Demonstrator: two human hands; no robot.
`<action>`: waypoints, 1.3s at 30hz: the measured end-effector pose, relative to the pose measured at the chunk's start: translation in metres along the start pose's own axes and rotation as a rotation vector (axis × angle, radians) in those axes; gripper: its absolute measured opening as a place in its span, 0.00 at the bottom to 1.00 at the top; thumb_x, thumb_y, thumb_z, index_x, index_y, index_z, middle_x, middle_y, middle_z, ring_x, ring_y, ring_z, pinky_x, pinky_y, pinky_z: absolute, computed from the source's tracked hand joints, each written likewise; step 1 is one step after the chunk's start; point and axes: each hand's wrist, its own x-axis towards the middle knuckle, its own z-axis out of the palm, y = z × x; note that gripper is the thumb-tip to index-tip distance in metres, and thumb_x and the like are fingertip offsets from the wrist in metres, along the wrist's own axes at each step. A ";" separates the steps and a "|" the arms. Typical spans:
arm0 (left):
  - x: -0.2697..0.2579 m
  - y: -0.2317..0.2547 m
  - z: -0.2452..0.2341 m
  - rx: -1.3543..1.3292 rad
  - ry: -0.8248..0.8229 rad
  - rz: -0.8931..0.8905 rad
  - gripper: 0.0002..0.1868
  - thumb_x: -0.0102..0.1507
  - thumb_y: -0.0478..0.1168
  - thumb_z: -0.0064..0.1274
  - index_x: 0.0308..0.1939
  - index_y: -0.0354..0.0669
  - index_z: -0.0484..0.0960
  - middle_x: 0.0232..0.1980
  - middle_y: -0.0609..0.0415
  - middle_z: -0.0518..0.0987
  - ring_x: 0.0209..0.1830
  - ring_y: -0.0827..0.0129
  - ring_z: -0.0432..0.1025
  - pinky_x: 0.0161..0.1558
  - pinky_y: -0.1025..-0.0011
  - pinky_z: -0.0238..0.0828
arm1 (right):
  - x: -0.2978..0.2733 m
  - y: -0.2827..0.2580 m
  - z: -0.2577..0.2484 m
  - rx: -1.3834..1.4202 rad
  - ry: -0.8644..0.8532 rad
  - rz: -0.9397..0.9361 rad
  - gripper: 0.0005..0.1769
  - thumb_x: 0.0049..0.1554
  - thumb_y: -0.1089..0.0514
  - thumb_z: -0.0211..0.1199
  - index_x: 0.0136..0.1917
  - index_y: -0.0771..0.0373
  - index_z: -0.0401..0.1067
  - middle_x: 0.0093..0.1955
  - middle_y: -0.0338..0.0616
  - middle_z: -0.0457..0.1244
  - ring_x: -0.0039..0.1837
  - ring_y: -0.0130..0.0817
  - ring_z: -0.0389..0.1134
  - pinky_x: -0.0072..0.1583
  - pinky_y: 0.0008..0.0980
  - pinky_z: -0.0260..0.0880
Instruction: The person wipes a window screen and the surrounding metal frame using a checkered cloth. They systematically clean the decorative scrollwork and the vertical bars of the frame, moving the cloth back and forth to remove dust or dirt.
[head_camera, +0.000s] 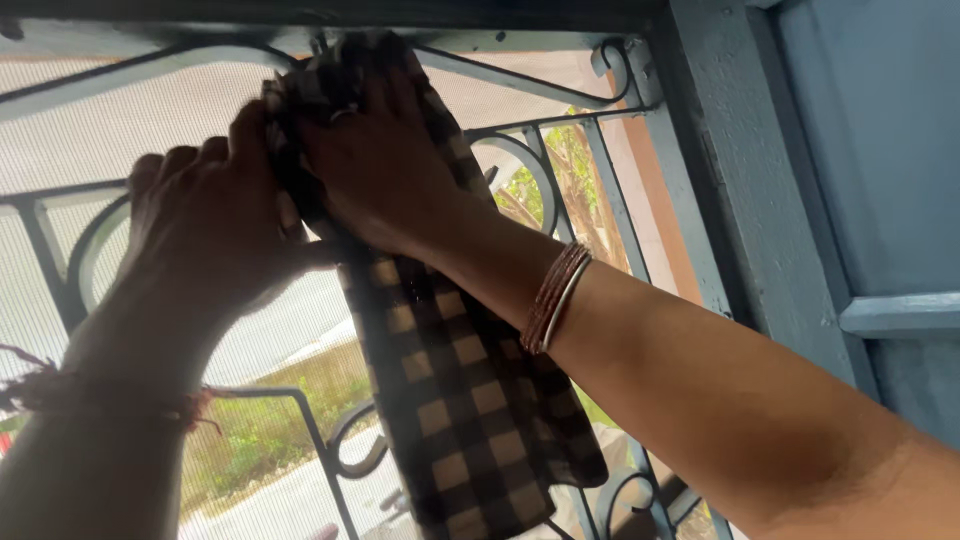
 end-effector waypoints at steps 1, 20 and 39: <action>-0.003 -0.001 0.001 -0.014 0.012 0.014 0.68 0.45 0.74 0.68 0.77 0.38 0.59 0.50 0.40 0.82 0.56 0.43 0.73 0.62 0.52 0.59 | -0.001 0.000 -0.001 -0.019 0.117 -0.049 0.23 0.51 0.51 0.64 0.58 0.61 0.71 0.52 0.54 0.71 0.61 0.60 0.67 0.68 0.60 0.54; -0.029 -0.009 0.003 0.088 0.293 0.204 0.39 0.58 0.62 0.61 0.59 0.32 0.78 0.56 0.42 0.79 0.62 0.53 0.71 0.67 0.50 0.59 | 0.006 0.001 -0.014 0.572 -0.182 0.273 0.31 0.56 0.64 0.71 0.70 0.54 0.66 0.60 0.46 0.71 0.62 0.47 0.73 0.62 0.44 0.73; -0.063 -0.029 0.030 0.124 0.616 0.112 0.14 0.71 0.38 0.49 0.60 0.39 0.73 0.62 0.47 0.76 0.69 0.55 0.68 0.72 0.59 0.62 | 0.018 -0.071 0.024 0.529 0.022 -0.056 0.18 0.58 0.57 0.59 0.62 0.48 0.73 0.51 0.39 0.71 0.52 0.41 0.72 0.57 0.44 0.66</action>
